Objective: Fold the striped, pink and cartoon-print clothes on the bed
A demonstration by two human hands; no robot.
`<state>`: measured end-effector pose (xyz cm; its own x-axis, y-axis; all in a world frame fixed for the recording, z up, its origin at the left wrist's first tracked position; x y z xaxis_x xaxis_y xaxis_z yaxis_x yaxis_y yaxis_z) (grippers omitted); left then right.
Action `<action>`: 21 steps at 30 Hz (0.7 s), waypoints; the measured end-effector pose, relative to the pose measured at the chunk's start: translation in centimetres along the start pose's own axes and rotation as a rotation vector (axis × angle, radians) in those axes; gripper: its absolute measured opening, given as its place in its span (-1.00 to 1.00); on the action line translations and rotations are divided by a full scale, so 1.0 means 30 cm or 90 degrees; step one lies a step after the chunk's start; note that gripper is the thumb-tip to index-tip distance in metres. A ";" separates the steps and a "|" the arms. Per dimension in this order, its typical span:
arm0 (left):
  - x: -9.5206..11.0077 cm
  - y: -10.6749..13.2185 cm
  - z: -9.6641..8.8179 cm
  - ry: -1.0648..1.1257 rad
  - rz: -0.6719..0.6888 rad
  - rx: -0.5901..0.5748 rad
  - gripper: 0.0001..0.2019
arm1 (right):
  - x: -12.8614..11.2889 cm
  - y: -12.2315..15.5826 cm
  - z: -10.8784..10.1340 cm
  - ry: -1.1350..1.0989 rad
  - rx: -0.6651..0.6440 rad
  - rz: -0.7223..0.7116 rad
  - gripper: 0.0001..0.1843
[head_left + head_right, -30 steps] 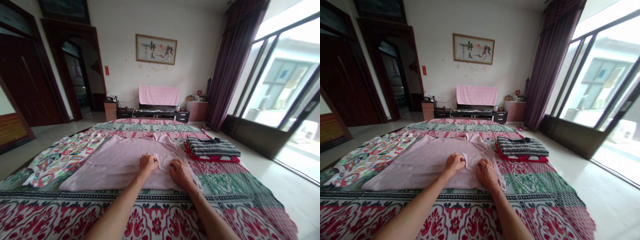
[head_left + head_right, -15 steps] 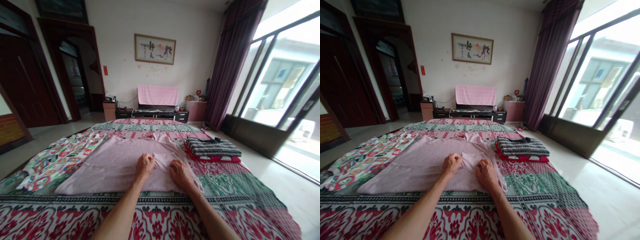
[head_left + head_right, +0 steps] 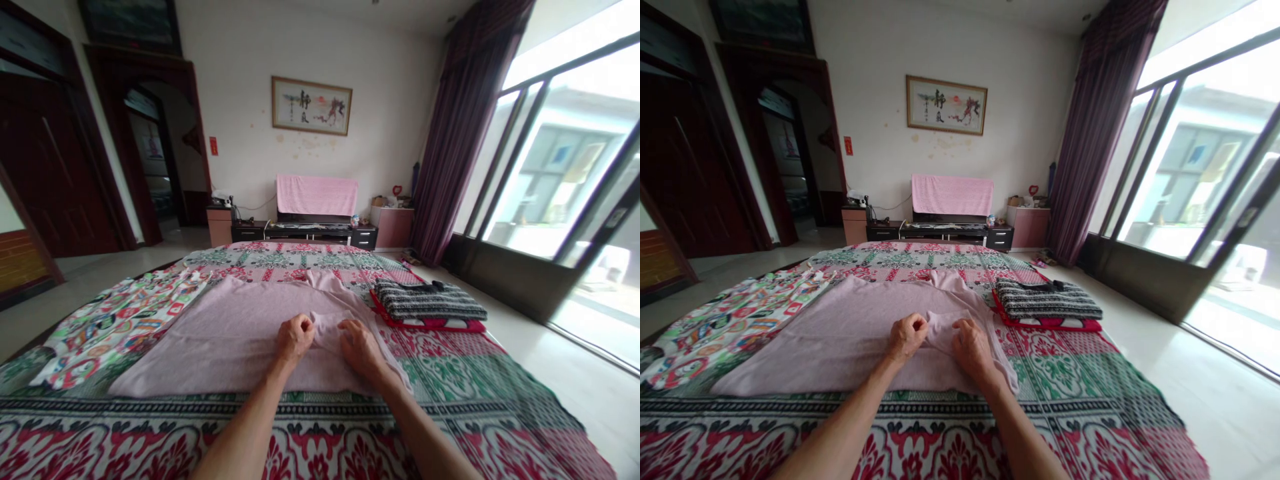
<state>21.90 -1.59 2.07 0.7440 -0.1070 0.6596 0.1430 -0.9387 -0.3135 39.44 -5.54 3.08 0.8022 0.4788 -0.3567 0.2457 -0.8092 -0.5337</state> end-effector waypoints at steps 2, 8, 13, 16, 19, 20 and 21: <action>-0.001 0.000 0.003 0.011 0.012 0.011 -0.87 | -0.015 -0.047 0.019 -0.013 0.002 -0.021 -0.62; 0.005 0.006 -0.005 0.017 0.027 0.005 -0.86 | -0.046 -0.158 0.101 -0.053 -0.009 -0.075 -0.45; 0.015 0.015 -0.008 -0.029 0.011 -0.003 -0.87 | -0.015 -0.156 0.157 -0.092 -0.032 -0.037 -0.51; 0.023 0.019 -0.012 -0.053 -0.006 -0.013 -0.85 | -0.004 -0.150 0.166 -0.088 -0.012 -0.009 -0.60; 0.024 0.018 -0.012 -0.056 -0.020 -0.023 -0.86 | -0.001 -0.150 0.162 -0.077 0.043 0.031 -0.62; 0.022 0.016 -0.011 -0.053 -0.023 -0.023 -0.86 | -0.001 -0.150 0.160 -0.073 0.065 0.044 -0.62; 0.020 0.015 -0.010 -0.050 -0.024 -0.024 -0.86 | -0.001 -0.149 0.157 -0.070 0.087 0.054 -0.62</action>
Point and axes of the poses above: each hand's wrist, its own y-axis away from the middle knuckle, its own z-axis out of the palm, x = y × z, the point moved 2 cm from there along -y, towards the middle knuckle, and after that the axes turned 11 degrees about -z, right-handed, at the moved point
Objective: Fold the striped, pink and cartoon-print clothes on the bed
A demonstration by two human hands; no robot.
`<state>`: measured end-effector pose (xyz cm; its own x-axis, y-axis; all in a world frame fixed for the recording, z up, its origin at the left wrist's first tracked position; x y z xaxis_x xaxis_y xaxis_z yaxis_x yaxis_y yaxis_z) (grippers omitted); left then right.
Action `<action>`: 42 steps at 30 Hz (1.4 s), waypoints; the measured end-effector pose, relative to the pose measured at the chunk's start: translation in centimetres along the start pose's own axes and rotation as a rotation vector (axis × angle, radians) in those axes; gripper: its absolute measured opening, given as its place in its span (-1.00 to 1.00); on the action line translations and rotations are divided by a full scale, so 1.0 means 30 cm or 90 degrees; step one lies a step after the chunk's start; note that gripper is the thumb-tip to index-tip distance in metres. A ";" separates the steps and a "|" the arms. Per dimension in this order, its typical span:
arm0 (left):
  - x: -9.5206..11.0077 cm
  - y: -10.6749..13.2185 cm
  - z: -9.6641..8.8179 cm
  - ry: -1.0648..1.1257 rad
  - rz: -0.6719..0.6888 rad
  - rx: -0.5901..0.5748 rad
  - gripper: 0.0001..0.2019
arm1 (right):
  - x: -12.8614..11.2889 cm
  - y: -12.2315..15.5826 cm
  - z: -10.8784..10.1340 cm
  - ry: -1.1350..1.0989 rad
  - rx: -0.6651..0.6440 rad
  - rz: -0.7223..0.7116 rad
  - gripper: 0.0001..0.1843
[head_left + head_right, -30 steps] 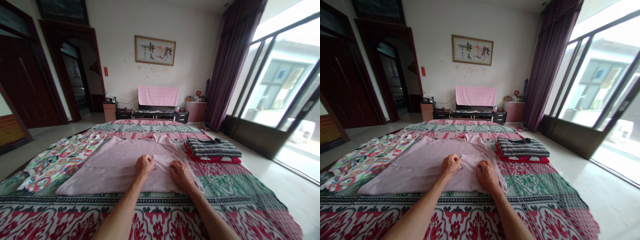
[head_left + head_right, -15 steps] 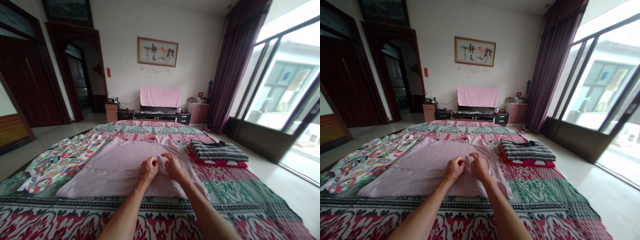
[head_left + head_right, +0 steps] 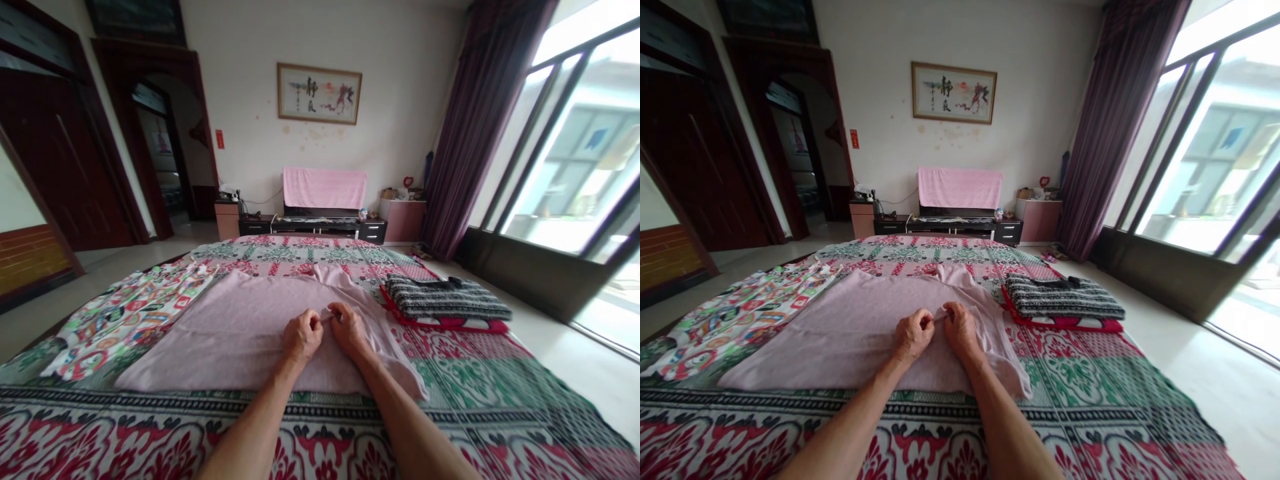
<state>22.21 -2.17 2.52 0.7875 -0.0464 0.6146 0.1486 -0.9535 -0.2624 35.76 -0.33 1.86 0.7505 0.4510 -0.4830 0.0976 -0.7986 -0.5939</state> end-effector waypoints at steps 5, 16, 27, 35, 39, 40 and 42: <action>-0.009 -0.003 0.007 -0.004 -0.012 -0.006 -0.70 | 0.000 0.005 -0.005 -0.011 0.044 -0.012 -0.63; 0.003 -0.009 -0.003 -0.014 -0.043 -0.051 -0.63 | 0.002 0.012 -0.006 -0.012 0.081 -0.029 -0.68; -0.001 -0.003 0.007 -0.097 0.026 -0.033 -0.73 | -0.016 0.016 -0.031 0.003 0.043 0.021 -0.73; 0.010 0.012 0.004 -0.201 0.047 -0.043 -0.71 | 0.001 0.015 -0.046 0.044 0.059 0.041 -0.69; 0.008 0.018 0.010 -0.215 0.049 -0.013 -0.71 | 0.014 0.021 -0.053 0.132 -0.032 0.071 -0.73; 0.007 0.019 0.012 -0.217 0.049 -0.009 -0.70 | 0.014 0.023 -0.057 0.152 -0.053 0.075 -0.74; 0.006 0.019 0.013 -0.220 0.049 -0.006 -0.70 | 0.012 0.026 -0.065 0.182 -0.077 0.079 -0.75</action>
Point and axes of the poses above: each hand's wrist, its own y-axis away from the middle knuckle, its own z-axis out of the palm, x = y × z, the point moved 2 cm from there along -y, towards the middle knuckle, and after that the axes turned 11 degrees about -z, right-handed, at the moved point
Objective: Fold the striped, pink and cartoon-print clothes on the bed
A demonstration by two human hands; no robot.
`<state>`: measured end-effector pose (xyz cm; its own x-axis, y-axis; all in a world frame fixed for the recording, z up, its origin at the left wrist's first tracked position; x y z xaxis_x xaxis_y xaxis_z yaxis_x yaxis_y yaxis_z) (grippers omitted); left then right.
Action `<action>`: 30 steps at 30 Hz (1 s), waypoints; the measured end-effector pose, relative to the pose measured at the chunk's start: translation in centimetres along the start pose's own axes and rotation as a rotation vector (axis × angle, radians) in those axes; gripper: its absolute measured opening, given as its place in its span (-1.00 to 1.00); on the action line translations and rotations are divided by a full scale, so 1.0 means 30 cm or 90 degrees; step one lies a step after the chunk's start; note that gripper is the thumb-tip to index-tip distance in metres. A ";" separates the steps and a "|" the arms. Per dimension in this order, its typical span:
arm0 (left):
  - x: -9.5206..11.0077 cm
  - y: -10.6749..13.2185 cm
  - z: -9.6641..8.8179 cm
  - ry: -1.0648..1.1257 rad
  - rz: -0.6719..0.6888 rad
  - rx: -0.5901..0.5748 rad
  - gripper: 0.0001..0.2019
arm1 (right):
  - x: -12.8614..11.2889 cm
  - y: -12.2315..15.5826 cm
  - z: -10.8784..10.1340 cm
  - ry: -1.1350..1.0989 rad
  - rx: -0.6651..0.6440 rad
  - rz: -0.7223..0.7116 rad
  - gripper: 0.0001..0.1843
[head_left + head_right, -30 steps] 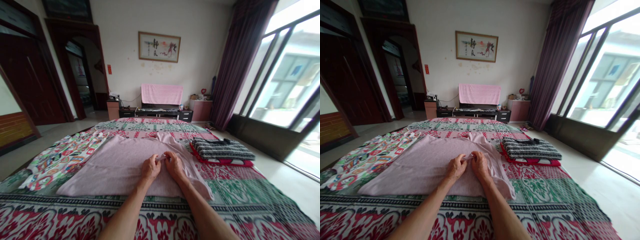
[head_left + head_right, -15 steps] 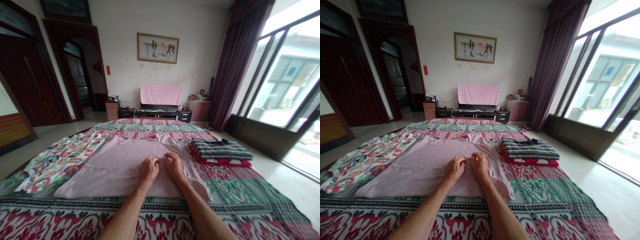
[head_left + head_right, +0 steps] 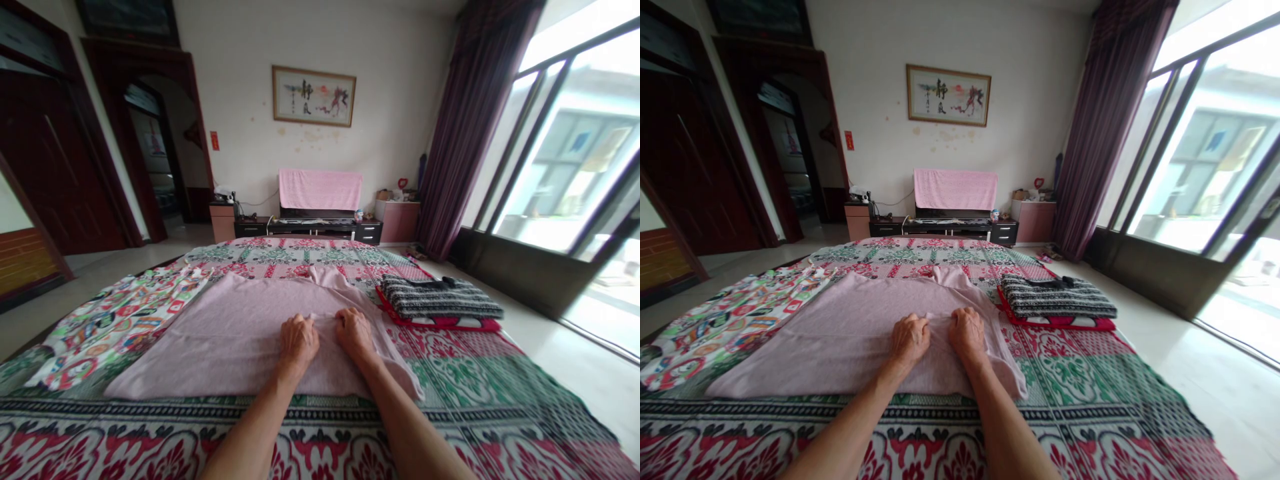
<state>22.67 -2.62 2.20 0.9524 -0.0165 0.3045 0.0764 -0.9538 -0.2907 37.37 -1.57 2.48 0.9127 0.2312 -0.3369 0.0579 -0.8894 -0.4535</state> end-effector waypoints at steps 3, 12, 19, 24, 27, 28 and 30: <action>0.000 0.001 -0.004 -0.001 0.001 0.001 -0.70 | 0.004 0.001 -0.012 0.022 -0.013 0.015 -0.73; 0.003 0.004 -0.010 0.002 -0.002 -0.009 -0.69 | 0.088 -0.013 -0.054 0.067 -0.011 0.113 -0.56; 0.002 0.005 -0.008 -0.002 0.005 -0.004 -0.69 | 0.096 -0.018 -0.068 0.021 -0.038 0.133 -0.71; 0.004 0.006 -0.015 -0.003 -0.001 0.002 -0.68 | 0.085 -0.017 -0.074 0.018 0.047 0.133 -0.71; 0.003 0.005 -0.018 0.003 -0.011 -0.001 -0.69 | 0.081 -0.011 -0.062 0.037 0.030 0.103 -0.71; 0.002 0.005 -0.019 0.005 -0.016 -0.003 -0.70 | 0.079 -0.008 -0.057 0.049 0.013 0.090 -0.71; 0.002 0.005 -0.021 0.010 -0.020 -0.008 -0.71 | 0.075 -0.002 -0.051 0.073 -0.014 0.074 -0.71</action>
Point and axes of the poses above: each hand's wrist, its own y-axis away from the middle knuckle, its own z-axis out of the palm, x = y × z, the point moved 2 cm from there along -y, towards the middle knuckle, and after that the axes turned 11 degrees about -z, right-handed, at the moved point
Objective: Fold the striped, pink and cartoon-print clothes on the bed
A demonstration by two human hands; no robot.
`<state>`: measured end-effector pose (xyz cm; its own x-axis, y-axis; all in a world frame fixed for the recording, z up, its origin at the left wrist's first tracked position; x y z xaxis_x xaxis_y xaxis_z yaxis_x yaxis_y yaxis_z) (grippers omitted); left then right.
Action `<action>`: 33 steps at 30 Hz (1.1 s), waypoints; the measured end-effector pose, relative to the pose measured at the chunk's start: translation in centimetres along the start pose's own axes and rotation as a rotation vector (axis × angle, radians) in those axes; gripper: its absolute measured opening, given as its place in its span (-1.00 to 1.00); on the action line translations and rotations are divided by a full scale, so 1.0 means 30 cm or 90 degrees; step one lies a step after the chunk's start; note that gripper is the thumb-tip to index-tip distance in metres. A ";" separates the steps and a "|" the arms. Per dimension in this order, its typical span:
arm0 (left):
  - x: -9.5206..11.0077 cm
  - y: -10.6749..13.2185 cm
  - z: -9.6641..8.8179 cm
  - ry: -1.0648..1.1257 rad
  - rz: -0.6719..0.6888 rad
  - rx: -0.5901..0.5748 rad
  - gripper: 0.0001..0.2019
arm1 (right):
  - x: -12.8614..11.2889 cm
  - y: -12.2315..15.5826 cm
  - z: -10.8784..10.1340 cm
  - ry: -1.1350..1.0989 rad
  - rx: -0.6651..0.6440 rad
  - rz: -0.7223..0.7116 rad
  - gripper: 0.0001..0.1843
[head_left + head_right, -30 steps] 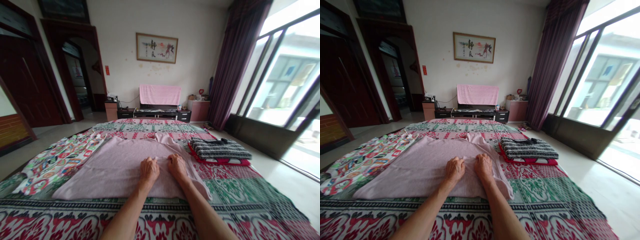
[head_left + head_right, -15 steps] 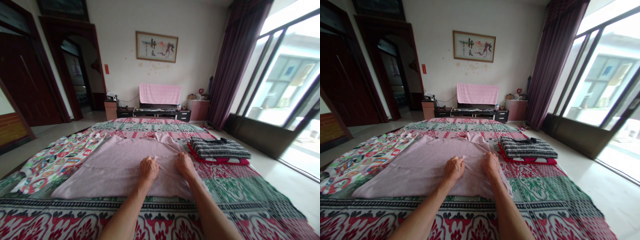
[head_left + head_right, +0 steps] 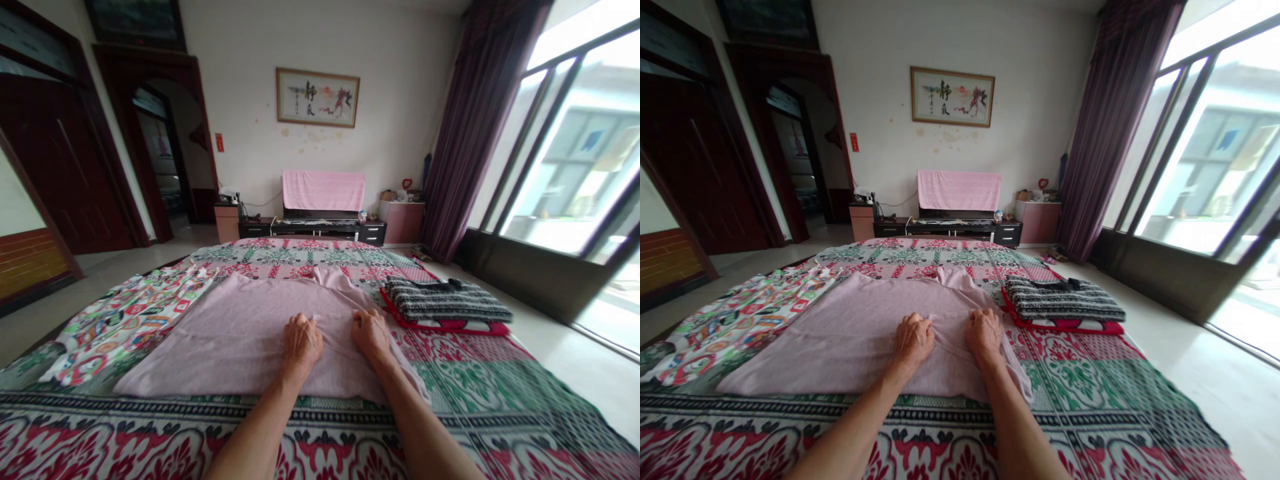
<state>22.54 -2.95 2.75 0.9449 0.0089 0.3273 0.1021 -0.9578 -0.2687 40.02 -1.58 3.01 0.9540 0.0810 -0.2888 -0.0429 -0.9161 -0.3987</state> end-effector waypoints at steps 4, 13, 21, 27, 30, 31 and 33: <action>0.000 -0.008 0.001 0.014 -0.007 -0.013 -0.74 | -0.002 0.004 0.002 0.019 -0.015 0.005 -0.69; -0.176 -0.146 -0.043 -0.010 -0.087 0.028 -0.72 | 0.014 -0.012 0.014 0.039 -0.039 -0.006 -0.66; -0.579 -0.375 -0.213 -0.116 -0.261 0.119 -0.69 | 0.005 -0.022 0.011 0.062 -0.063 0.012 -0.66; -0.753 -0.432 -0.195 -0.068 -0.398 0.039 -0.61 | 0.011 -0.016 0.018 0.063 -0.039 -0.014 -0.68; -0.775 -0.442 -0.169 -0.071 -0.396 0.032 -0.56 | 0.004 -0.014 0.015 0.058 -0.041 -0.007 -0.68; -0.778 -0.446 -0.161 -0.075 -0.387 0.031 -0.54 | 0.001 -0.014 0.014 0.058 -0.040 -0.003 -0.68; -0.781 -0.457 -0.148 -0.078 -0.364 0.028 -0.52 | -0.005 -0.014 0.015 0.062 -0.034 0.000 -0.68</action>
<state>-2.39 8.69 2.78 0.7649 0.5562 0.3250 0.6164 -0.7784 -0.1188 39.78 -1.02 2.84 0.9783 0.0447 -0.2025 -0.0299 -0.9358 -0.3513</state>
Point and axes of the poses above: each hand's wrist, its own y-axis away from the middle knuckle, its own z-axis out of the palm, x = y × z, the point moved 2 cm from there along -y, towards the middle knuckle, and after that the axes turned 11 degrees about -z, right-handed, at the moved point
